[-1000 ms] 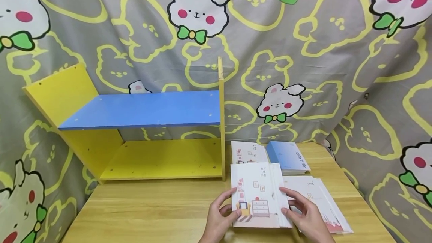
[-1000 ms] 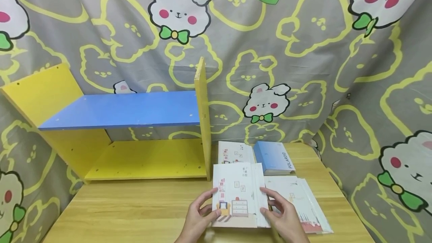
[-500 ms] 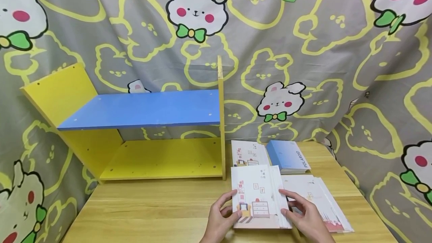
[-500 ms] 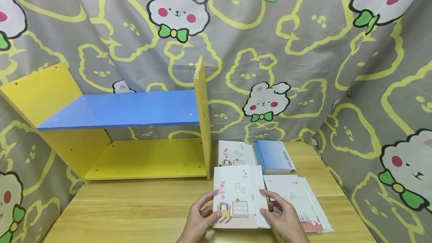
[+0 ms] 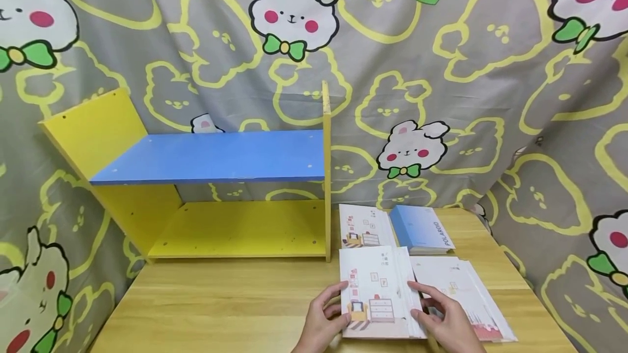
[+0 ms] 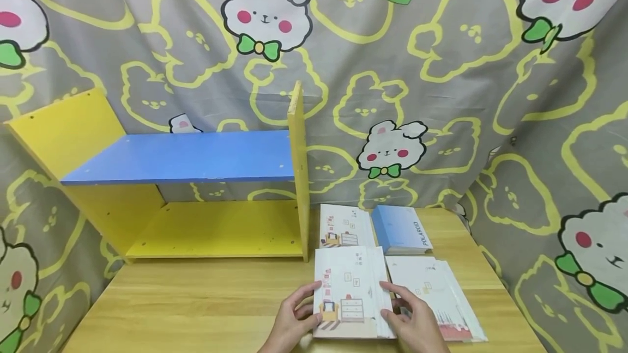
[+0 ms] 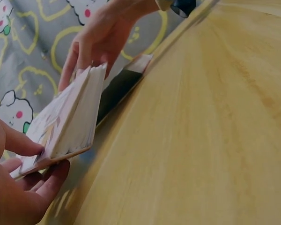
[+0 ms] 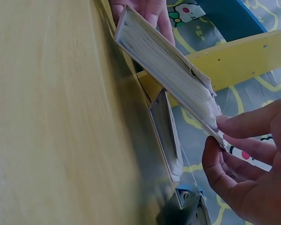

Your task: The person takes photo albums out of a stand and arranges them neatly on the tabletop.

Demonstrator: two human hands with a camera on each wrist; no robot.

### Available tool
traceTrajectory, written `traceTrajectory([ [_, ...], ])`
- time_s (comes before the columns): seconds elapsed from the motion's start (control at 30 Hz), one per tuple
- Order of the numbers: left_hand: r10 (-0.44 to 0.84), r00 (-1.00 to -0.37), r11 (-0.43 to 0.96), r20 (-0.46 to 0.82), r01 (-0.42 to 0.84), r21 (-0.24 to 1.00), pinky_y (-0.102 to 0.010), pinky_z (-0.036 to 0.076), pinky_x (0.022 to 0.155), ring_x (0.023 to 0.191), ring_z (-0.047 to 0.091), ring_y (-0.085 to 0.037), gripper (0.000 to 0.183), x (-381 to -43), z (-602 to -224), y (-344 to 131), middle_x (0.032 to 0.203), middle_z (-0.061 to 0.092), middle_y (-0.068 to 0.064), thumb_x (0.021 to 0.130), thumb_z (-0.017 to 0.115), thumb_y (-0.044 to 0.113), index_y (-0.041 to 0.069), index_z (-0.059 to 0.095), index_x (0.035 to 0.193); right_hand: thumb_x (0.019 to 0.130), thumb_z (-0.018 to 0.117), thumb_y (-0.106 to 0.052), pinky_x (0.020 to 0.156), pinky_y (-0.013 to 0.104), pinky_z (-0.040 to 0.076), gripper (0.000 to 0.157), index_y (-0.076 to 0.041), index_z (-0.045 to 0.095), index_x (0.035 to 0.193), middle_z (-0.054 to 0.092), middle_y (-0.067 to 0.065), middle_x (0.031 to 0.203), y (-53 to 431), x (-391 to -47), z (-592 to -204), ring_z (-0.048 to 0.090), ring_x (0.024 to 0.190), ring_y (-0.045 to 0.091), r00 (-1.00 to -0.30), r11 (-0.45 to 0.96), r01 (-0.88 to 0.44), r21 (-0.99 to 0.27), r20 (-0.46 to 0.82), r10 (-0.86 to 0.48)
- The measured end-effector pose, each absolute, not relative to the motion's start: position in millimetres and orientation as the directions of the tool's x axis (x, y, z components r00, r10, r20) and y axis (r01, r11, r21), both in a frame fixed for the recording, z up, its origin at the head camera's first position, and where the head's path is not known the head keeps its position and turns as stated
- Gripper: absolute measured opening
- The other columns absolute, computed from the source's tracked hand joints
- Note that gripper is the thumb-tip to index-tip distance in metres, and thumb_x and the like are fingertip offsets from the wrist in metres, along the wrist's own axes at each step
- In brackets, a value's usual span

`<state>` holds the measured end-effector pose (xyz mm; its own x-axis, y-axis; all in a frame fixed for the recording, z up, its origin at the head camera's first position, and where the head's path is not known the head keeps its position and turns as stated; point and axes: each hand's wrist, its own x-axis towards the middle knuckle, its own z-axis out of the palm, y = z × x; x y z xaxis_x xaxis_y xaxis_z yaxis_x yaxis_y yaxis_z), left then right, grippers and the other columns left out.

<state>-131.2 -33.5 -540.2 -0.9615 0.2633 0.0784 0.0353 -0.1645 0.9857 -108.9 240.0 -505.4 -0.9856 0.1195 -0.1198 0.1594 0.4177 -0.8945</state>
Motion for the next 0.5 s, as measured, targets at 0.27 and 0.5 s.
traceTrajectory([
  [0.27,0.281,-0.959,-0.182,0.037,-0.016,0.983,-0.027,0.060,0.083,0.107,0.069,-0.036,0.065,-130.5,-543.4,-32.9,0.137,0.055,-0.025,0.079,0.067,-0.018,-0.004,0.056,0.141,0.089,0.077,-0.005,0.056,0.029,0.042,0.051,-0.013,0.065,0.138,0.064,0.007,0.098,242.0,-107.7,-505.6,0.056,0.080,0.018,-0.987,0.442,0.160,-0.883,-0.130,0.099],
  [0.5,0.293,-0.955,-0.160,0.045,-0.002,0.987,-0.030,0.061,0.085,0.108,0.068,-0.038,0.066,-130.6,-543.9,-33.1,0.136,0.054,-0.026,0.078,0.067,-0.018,-0.004,0.055,0.141,0.089,0.078,-0.006,0.052,0.027,0.040,0.050,-0.010,0.065,0.137,0.062,0.007,0.092,244.4,-107.0,-506.5,0.052,0.069,0.015,-0.994,0.450,0.108,-0.887,-0.092,0.057],
])
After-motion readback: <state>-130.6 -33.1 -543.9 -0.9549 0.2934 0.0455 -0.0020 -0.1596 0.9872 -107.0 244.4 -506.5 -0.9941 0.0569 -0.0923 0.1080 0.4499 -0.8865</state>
